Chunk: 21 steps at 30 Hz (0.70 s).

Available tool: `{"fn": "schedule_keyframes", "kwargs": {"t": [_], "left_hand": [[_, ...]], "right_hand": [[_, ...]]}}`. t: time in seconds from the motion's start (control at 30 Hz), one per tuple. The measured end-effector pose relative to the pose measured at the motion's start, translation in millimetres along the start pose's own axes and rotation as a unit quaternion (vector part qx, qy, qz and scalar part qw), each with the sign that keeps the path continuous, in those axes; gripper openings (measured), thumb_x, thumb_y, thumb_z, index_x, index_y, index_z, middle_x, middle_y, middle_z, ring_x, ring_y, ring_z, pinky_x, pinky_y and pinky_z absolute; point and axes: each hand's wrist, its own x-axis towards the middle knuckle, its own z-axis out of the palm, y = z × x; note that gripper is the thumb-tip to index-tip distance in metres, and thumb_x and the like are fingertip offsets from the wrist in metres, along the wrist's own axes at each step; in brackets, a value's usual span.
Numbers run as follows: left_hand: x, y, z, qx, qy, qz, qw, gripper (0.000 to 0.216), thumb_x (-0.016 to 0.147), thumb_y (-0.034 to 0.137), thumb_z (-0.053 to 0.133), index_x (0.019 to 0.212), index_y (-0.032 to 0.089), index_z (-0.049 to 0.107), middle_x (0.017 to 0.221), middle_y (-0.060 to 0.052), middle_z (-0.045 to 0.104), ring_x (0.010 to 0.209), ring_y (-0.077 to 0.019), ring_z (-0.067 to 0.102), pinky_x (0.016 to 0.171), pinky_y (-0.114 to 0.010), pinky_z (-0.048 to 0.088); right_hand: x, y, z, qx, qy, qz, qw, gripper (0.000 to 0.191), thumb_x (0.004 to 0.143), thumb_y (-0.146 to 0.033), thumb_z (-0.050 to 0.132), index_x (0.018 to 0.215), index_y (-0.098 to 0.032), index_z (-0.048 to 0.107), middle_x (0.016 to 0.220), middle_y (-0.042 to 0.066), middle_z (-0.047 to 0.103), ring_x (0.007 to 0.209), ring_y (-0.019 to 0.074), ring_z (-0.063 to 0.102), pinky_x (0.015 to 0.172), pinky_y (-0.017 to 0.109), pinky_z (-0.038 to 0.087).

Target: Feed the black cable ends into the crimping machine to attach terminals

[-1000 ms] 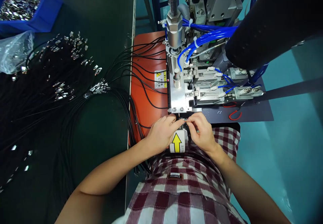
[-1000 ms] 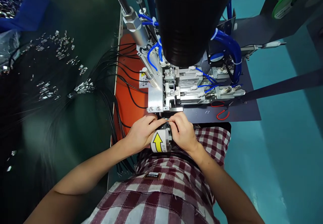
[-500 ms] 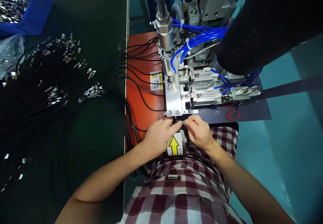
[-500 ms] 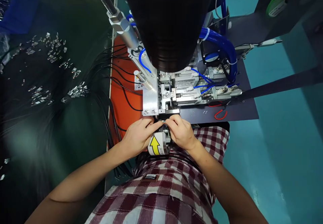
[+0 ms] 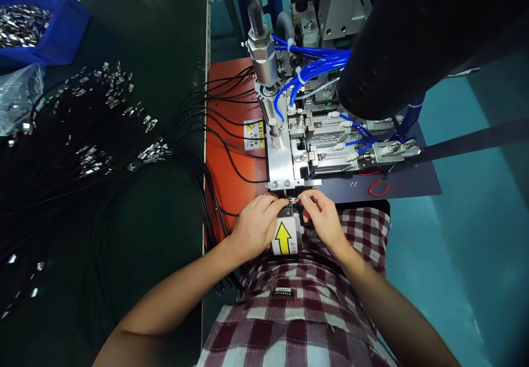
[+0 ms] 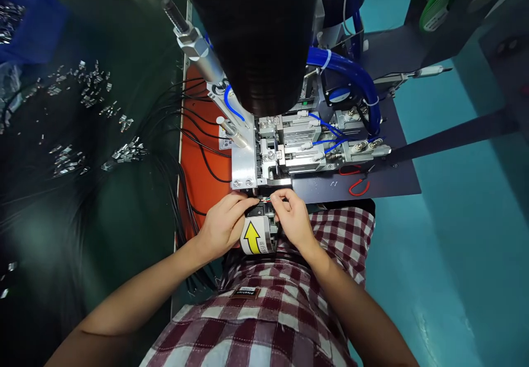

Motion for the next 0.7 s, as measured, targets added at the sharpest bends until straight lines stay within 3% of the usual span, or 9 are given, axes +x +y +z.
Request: {"fn": "schedule_keyframes", "kwargs": {"t": [0.2,0.37,0.57,0.7], "left_hand": [[1,4,-2,0.037,-0.021,0.008,0.999,0.034,0.094,0.014,0.034,0.115,0.009,0.060,0.095,-0.012,0.061,0.085,-0.0209,0.057,0.071,-0.033,0.052],[-1,5,-2,0.081,-0.038,0.017,0.996,0.035,0.096,0.022,0.035,0.117,0.008,0.059,0.095,-0.014,0.061,0.082,-0.0225,0.056,0.070,-0.035,0.052],[-2,3,2,0.056,-0.023,0.012,0.998,0.034,0.095,0.020,0.035,0.117,0.009,0.059,0.097,-0.013,0.061,0.086,-0.0221,0.056,0.073,-0.035,0.052],[-2,2,3,0.048,-0.016,0.007,0.999,0.034,0.094,0.016,0.035,0.117,0.011,0.059,0.099,-0.013,0.061,0.088,-0.0216,0.056,0.075,-0.035,0.052]], "right_hand": [[1,-2,12,0.030,0.008,0.006,0.999,0.024,0.086,-0.042,0.059,0.078,-0.020,0.052,0.054,-0.006,0.048,0.046,0.0101,0.044,0.046,0.024,0.034],[-2,3,14,-0.014,0.027,-0.023,0.999,0.022,0.089,-0.041,0.055,0.081,-0.022,0.051,0.055,-0.006,0.049,0.048,0.0113,0.047,0.048,0.025,0.035],[5,4,8,0.053,-0.027,0.034,0.998,0.030,0.085,-0.049,0.057,0.078,-0.021,0.052,0.059,-0.005,0.048,0.048,0.0108,0.046,0.050,0.026,0.037],[5,3,4,0.032,-0.036,0.011,0.999,0.035,0.089,-0.054,0.049,0.079,-0.021,0.053,0.069,-0.002,0.052,0.051,0.0109,0.047,0.051,0.027,0.037]]}}
